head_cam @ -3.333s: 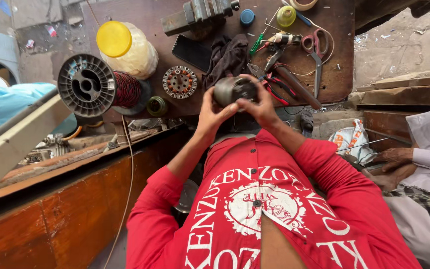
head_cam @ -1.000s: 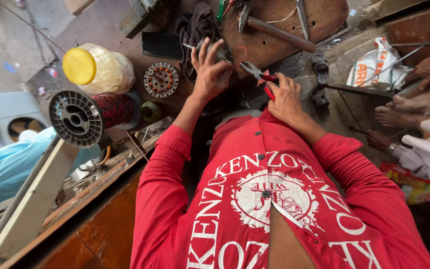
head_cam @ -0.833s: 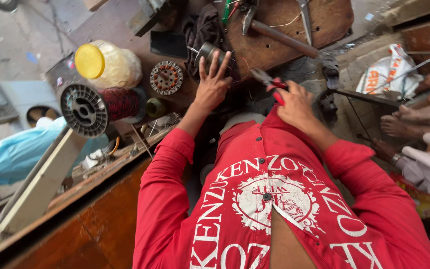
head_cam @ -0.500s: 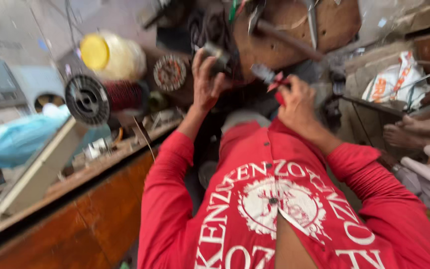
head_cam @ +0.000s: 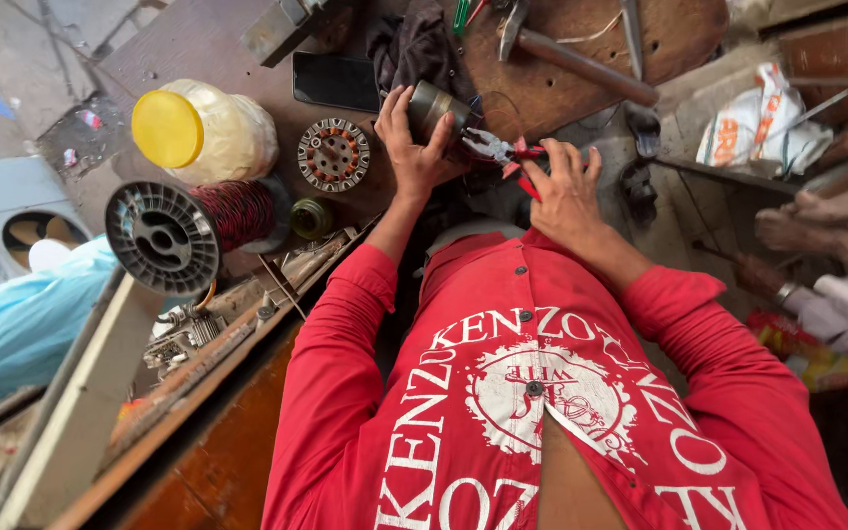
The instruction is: The person uses pliers to strip and twist wires on a cylindrical electrical motor component. They repeatedly adjust the wires and inspect the connections while holding the motor in their left hand.
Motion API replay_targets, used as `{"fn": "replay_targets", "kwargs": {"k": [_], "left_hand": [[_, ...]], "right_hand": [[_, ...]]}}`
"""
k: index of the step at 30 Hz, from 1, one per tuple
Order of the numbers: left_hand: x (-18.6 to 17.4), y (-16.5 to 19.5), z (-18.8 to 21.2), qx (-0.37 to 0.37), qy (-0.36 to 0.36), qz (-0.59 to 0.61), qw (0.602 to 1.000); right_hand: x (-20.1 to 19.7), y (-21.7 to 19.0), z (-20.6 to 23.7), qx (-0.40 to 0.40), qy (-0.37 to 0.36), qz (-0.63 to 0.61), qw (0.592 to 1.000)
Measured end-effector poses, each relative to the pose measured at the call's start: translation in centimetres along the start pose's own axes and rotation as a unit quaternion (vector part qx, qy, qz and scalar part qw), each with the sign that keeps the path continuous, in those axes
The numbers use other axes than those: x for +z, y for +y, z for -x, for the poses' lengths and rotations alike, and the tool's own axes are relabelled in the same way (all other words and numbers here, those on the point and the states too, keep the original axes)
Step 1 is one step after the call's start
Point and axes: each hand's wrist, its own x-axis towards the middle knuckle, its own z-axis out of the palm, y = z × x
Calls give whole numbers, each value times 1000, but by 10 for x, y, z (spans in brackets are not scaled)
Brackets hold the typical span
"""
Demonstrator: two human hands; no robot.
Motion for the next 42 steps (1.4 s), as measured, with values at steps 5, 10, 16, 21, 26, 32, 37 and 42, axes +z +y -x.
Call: {"fn": "replay_targets", "kwargs": {"k": [5, 10, 16, 21, 26, 32, 37, 42], "left_hand": [[-10, -31, -5, 6, 12, 24, 1000], [-16, -37, -1, -26, 2, 45, 999], [1, -26, 1, -55, 19, 100, 993], [13, -24, 1, -13, 48, 134, 990], [19, -25, 4, -38, 13, 116, 992], [25, -24, 1, -40, 13, 117, 992], [20, -10, -4, -32, 18, 116, 993], [16, -3, -19, -136, 87, 255, 953]], "right_hand": [[8, -23, -15, 40, -47, -112, 992], [-1, -30, -23, 31, -77, -176, 981], [-10, 0, -32, 11, -181, -290, 940], [-3, 31, -38, 100, -303, -512, 797], [-4, 61, -47, 232, -417, -592, 650], [11, 80, -47, 237, -434, -653, 573], [13, 56, -38, 14, -240, -352, 905], [-8, 27, -39, -31, -90, -165, 982]]}}
